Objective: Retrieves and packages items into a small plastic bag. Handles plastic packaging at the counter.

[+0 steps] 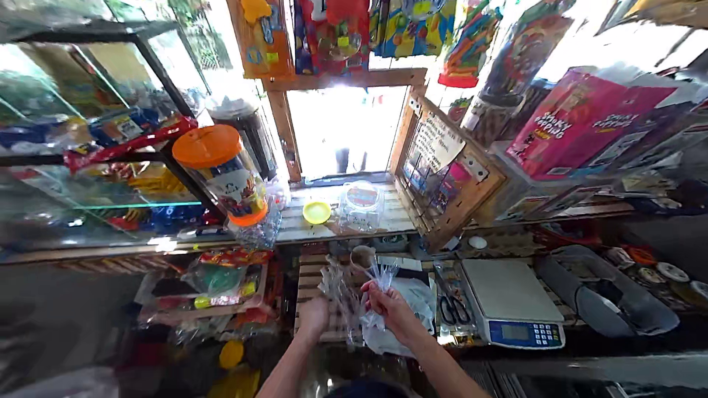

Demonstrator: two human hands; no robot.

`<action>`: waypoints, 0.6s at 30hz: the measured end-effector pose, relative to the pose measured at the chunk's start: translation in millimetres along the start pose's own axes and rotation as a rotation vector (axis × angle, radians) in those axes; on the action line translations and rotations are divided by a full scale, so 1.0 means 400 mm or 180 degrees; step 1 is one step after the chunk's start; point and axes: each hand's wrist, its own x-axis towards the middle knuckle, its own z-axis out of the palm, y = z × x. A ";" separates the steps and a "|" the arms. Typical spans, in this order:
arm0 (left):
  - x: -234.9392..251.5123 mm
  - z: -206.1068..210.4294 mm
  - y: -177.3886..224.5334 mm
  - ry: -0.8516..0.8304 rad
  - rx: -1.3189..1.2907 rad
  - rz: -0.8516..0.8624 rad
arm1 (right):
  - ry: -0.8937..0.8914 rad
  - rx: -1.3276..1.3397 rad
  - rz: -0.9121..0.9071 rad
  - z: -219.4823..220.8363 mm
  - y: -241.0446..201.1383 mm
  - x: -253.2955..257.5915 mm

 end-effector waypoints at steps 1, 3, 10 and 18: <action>-0.005 -0.021 0.006 0.0050 -0.0061 0.0029 | 0.0013 -0.0006 -0.0024 0.001 -0.002 0.001; -0.016 -0.065 0.016 0.0176 -0.0206 0.0081 | 0.0044 -0.0025 -0.0028 0.004 -0.006 0.002; -0.061 -0.202 0.055 0.0659 -0.0024 0.0170 | 0.0064 -0.0022 0.0033 0.011 -0.008 0.005; -0.184 -0.324 0.065 0.0847 0.0335 0.0902 | -0.0004 -0.0255 -0.0366 0.027 -0.014 0.030</action>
